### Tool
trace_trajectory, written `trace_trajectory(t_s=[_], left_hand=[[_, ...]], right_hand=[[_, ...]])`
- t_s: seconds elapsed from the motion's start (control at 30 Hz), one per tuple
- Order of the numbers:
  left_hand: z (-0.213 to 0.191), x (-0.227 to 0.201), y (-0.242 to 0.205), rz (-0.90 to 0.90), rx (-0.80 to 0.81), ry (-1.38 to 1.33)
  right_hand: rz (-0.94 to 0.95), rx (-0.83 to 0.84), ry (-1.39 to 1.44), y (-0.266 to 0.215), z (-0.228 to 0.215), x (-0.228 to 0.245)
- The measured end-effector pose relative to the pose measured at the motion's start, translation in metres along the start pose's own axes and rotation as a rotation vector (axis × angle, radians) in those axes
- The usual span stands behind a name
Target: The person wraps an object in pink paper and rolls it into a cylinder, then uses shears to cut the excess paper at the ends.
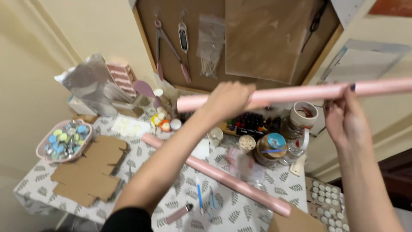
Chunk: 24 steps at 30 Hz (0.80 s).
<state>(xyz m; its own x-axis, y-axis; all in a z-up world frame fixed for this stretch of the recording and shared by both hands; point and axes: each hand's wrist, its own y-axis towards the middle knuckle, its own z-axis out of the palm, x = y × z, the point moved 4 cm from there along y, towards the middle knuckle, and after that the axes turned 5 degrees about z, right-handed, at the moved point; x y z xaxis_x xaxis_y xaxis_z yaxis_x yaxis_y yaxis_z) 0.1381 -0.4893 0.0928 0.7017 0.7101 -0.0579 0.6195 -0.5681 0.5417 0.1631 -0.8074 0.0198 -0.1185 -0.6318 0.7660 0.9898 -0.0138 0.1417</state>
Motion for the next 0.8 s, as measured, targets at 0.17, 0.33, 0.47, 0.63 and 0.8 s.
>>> trace_trajectory(t_s=[0.17,0.33,0.47,0.63,0.8], left_hand=[[0.006,-0.006,0.033,0.015,-0.053,0.094],[0.007,-0.011,0.049,0.026,-0.098,0.151],[0.018,-0.015,0.067,0.005,-0.107,0.183],[0.041,-0.029,0.092,-0.027,-0.106,0.195],[0.037,-0.030,0.114,-0.054,-0.068,0.177]], right_hand=[[0.036,0.096,0.085,0.032,0.005,-0.003],[0.035,0.271,-0.046,0.044,0.006,-0.011],[-0.008,0.365,0.050,0.037,0.032,0.003],[-0.029,0.455,0.034,0.065,-0.002,-0.012],[-0.101,0.333,0.027,0.072,0.011,0.020]])
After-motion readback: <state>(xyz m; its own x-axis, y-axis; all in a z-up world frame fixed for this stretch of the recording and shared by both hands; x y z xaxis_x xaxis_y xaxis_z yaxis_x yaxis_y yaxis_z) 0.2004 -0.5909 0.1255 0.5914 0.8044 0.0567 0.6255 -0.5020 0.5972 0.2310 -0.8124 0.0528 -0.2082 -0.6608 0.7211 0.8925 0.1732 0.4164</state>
